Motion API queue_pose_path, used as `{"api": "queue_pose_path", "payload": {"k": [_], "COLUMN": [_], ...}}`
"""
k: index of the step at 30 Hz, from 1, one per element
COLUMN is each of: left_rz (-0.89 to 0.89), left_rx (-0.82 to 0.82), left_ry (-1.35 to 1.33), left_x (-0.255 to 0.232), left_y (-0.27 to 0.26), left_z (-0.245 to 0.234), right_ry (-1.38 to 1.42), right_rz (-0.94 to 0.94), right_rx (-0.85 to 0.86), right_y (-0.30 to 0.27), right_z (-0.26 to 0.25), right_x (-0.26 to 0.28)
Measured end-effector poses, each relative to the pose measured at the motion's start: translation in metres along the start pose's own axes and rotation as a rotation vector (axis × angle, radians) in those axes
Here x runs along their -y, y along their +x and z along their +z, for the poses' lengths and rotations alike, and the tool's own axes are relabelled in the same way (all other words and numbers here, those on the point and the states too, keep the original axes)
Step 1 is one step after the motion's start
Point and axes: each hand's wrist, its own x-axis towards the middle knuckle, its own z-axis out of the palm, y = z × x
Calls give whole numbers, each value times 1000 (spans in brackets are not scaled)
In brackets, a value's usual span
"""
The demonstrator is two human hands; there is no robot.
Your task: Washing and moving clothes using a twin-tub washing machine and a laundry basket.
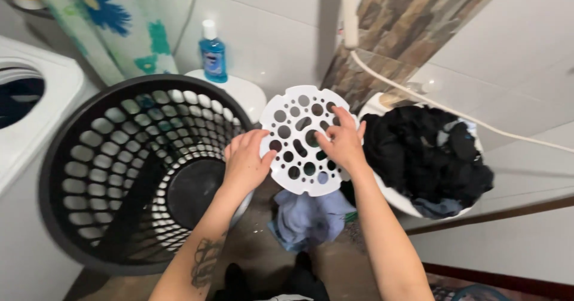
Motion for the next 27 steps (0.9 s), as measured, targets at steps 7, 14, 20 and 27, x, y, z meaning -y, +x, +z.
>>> {"api": "queue_pose_path", "payload": {"k": [7,14,20,27], "left_rz": [86,204,245,166], "left_rx": [-81,7,126,260], "left_ry": [-128,-266,-305,-241], "left_x": [-91,-182,-227,-233], "left_y": [30,44,47,53], "left_z": [85,164,225,277], "right_ry": [-47,-172,-261,-289], "right_rz": [-67,-26,85,284], "right_rx": [-115,-174,-104,-15], "right_y": [11,-1,-3,4], "right_z": [-111,-206,-244,-240], "right_x": [-98,-207,-271,-300]}}
